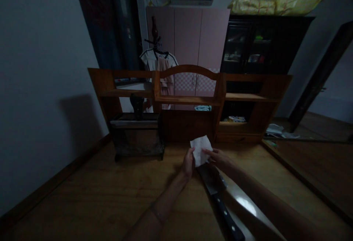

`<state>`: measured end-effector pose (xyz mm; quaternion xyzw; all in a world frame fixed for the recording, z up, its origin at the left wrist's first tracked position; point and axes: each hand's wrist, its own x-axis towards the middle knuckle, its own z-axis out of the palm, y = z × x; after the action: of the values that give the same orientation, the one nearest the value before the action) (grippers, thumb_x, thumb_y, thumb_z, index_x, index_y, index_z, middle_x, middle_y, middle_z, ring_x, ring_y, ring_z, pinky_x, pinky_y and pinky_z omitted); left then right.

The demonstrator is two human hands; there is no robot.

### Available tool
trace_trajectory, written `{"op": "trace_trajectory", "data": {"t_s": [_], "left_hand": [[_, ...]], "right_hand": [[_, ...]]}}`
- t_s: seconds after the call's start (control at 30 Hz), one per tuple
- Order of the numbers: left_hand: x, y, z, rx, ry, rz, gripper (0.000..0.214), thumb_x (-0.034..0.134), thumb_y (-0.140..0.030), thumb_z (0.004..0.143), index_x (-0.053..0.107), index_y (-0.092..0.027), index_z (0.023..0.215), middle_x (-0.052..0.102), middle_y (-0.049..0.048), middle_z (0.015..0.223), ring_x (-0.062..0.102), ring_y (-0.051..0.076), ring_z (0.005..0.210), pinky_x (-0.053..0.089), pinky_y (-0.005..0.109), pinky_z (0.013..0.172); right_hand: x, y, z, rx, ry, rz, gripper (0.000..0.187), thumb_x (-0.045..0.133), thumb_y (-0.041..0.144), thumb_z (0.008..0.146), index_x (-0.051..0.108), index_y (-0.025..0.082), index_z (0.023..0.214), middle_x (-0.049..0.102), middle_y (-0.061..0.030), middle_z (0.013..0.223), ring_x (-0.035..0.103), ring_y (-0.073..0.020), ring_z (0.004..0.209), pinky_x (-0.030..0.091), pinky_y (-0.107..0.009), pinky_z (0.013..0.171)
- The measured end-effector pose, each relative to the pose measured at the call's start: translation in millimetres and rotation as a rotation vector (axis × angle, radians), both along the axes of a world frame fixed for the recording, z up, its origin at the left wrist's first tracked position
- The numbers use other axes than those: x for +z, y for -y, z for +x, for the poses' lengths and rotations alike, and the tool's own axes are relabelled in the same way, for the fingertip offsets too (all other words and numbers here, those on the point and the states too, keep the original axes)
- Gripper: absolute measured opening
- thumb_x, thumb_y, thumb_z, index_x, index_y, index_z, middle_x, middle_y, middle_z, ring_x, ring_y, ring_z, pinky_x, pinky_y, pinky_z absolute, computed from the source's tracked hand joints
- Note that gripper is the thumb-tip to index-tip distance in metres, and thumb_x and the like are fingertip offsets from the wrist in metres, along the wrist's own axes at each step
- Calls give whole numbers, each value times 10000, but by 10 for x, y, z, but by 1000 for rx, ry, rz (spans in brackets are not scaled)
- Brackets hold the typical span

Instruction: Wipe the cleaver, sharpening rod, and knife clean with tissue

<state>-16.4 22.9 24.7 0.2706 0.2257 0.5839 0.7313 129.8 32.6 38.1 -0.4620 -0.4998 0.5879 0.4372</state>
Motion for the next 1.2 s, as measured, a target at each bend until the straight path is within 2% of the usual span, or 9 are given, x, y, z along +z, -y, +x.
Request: {"op": "trace_trajectory", "data": {"t_s": [0.23,0.37,0.5,0.6,0.7,0.83,0.97,1.1,1.2], "left_hand": [[23,-4,-27,-39,19,110,473,526,-445,840,631,-109,1155,654,119,1170,577,295,1135,418,413,1000],[21,18,-40,-41,-99,229,413,553,-419,858,633,-147,1159,616,97,1241,543,271,1180,397,380,1014],[37,26,-49,13,-251,287,487,718,-327,741,604,-192,1195,629,86,1221,606,260,1078,470,342,906],[39,2,-48,75,-307,263,581,793,-295,642,610,-174,1180,698,91,1057,668,238,904,510,310,792],[21,-39,-61,148,-330,242,528,798,-312,627,643,-142,1102,722,86,908,679,213,766,517,279,700],[-9,-92,-99,199,-325,211,480,790,-326,638,650,-133,1055,719,89,898,677,200,762,508,255,684],[-15,-114,-122,211,-329,175,480,790,-354,635,657,-129,1038,720,95,904,678,199,771,503,253,695],[-8,-93,-130,203,-340,156,487,770,-386,648,660,-150,1059,720,88,920,680,211,780,502,271,698],[-2,-70,-122,180,-357,158,459,745,-384,666,666,-155,1057,717,84,938,676,217,802,498,283,718]], "right_hand": [[266,21,222,45,143,208,374,733,426,696,735,140,938,708,-59,848,607,-163,749,427,-257,652],[388,48,351,102,104,247,394,708,425,731,723,124,985,713,-87,895,630,-224,884,451,-327,818],[437,107,468,155,139,218,414,691,424,751,704,118,1031,713,-96,925,642,-248,909,456,-365,856],[442,133,535,188,159,188,418,692,410,752,683,135,1067,708,-93,961,651,-248,889,479,-368,819],[415,126,587,32,124,237,397,694,390,741,668,164,1067,689,-95,1038,637,-244,953,483,-358,843],[334,111,631,-262,65,292,331,684,384,725,669,172,979,687,-101,1006,639,-247,953,497,-368,844],[252,125,630,-296,29,278,306,682,378,719,657,189,958,682,-87,975,659,-247,870,530,-391,787],[182,105,620,-311,-17,268,268,676,376,737,666,207,945,670,-82,1045,612,-261,1018,535,-378,814],[140,55,595,-239,-55,190,297,660,417,753,681,210,965,658,-79,1114,579,-263,1096,528,-366,844]]}}
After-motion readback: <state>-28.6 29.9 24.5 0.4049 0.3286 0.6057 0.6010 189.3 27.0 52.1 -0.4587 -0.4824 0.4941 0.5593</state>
